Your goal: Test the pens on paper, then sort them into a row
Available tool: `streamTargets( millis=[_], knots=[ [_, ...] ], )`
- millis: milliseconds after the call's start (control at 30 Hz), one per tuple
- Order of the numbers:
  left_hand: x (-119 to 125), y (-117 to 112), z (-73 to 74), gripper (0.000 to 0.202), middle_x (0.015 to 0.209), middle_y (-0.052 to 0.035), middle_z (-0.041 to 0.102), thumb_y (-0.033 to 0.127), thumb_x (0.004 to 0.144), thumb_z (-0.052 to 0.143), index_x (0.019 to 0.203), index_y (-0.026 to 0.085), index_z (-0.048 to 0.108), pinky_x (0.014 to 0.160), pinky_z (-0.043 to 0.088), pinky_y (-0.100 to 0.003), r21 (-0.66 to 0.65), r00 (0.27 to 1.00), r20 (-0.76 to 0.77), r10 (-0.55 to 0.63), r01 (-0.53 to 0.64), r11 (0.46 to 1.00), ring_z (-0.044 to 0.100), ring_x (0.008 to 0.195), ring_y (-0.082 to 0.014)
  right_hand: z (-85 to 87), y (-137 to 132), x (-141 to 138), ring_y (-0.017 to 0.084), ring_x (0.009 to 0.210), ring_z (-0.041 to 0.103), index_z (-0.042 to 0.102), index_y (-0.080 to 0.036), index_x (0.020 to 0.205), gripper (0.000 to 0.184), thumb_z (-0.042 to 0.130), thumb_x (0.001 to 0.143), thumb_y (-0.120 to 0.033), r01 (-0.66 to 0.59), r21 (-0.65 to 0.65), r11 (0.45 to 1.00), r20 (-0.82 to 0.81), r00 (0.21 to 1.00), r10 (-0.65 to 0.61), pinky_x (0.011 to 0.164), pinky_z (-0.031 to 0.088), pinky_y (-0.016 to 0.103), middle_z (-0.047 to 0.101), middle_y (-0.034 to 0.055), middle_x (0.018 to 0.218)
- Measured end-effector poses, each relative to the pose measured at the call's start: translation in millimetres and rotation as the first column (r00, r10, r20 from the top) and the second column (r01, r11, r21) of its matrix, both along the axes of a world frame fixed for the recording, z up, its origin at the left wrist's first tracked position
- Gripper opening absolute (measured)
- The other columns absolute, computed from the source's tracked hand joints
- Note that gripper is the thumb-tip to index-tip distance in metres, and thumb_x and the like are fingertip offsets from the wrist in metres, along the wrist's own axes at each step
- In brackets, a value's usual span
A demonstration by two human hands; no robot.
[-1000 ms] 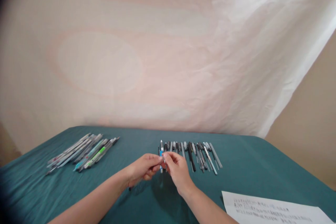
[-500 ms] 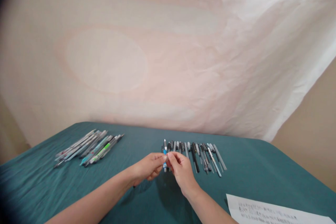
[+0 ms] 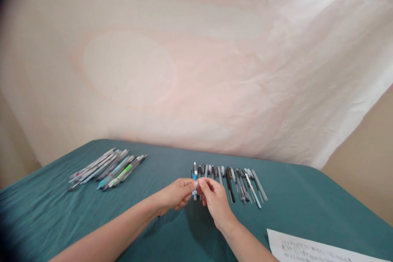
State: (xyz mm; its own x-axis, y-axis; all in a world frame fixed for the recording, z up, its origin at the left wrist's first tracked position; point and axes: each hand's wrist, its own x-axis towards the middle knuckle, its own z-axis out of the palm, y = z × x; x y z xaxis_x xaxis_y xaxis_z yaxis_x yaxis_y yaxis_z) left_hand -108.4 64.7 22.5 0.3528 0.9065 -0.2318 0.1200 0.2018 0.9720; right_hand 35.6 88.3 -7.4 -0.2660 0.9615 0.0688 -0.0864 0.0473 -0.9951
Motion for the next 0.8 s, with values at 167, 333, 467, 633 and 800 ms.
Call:
streamTargets(
  millis=[167,333,467,633,800],
  knots=[
    [6.4,-0.7,-3.6,0.047,0.047,0.009,0.028,0.064,0.072,0.038,0.075,0.018,0.046,0.037,0.014,-0.019,-0.009,0.999,-0.025,0.048,-0.048,0.999,0.019,0.037,-0.0043,-1.3,0.8,-0.1,0.007,0.044,0.037,0.064,-0.014,0.081,0.038,0.056,0.072,-0.049,-0.011,0.004,1.0,-0.012,1.0,0.011,0.039,0.028,0.019,0.049,-0.0012,0.055],
    [16.8,-0.7,-13.8,0.044,0.052,0.0063,0.035,0.059,0.076,0.035,0.07,0.017,0.044,0.038,0.019,-0.019,0.016,0.989,-0.079,0.125,-0.124,0.992,0.026,0.038,-0.0049,-1.4,0.0,0.2,0.006,0.043,0.033,0.063,-0.014,0.082,0.035,0.055,0.074,-0.047,0.005,0.009,1.0,0.005,1.0,-0.005,0.037,0.024,0.018,0.046,-0.0029,0.052],
    [20.6,0.7,-20.7,0.038,0.054,0.0052,0.038,0.053,0.079,0.034,0.07,0.017,0.043,0.04,0.022,-0.02,0.091,0.979,-0.106,0.176,-0.167,0.982,0.03,0.041,-0.0062,0.3,-0.4,1.3,0.005,0.042,0.031,0.061,-0.014,0.079,0.032,0.057,0.074,-0.045,0.003,0.008,1.0,-0.01,1.0,-0.003,0.038,0.022,0.018,0.046,-0.0039,0.052],
    [20.6,0.3,-18.8,0.038,0.053,0.0048,0.036,0.05,0.08,0.037,0.072,0.015,0.05,0.047,0.026,-0.02,0.251,0.974,-0.108,0.201,-0.169,0.953,0.032,0.049,-0.0081,-0.8,0.2,1.0,0.004,0.041,0.029,0.057,-0.014,0.069,0.033,0.058,0.072,-0.047,-0.005,-0.026,1.0,-0.041,0.999,0.004,0.037,0.02,0.018,0.043,-0.0051,0.051],
    [19.7,-2.8,-10.0,0.037,0.053,0.0044,0.037,0.046,0.081,0.037,0.069,0.015,0.051,0.051,0.028,-0.021,0.328,0.966,-0.149,0.211,-0.153,0.932,0.034,0.053,-0.0094,-4.0,0.6,0.9,0.004,0.041,0.026,0.054,-0.014,0.066,0.033,0.058,0.073,-0.045,-0.003,-0.021,1.0,-0.051,0.999,0.002,0.038,0.018,0.018,0.037,-0.0065,0.048]
  ],
)
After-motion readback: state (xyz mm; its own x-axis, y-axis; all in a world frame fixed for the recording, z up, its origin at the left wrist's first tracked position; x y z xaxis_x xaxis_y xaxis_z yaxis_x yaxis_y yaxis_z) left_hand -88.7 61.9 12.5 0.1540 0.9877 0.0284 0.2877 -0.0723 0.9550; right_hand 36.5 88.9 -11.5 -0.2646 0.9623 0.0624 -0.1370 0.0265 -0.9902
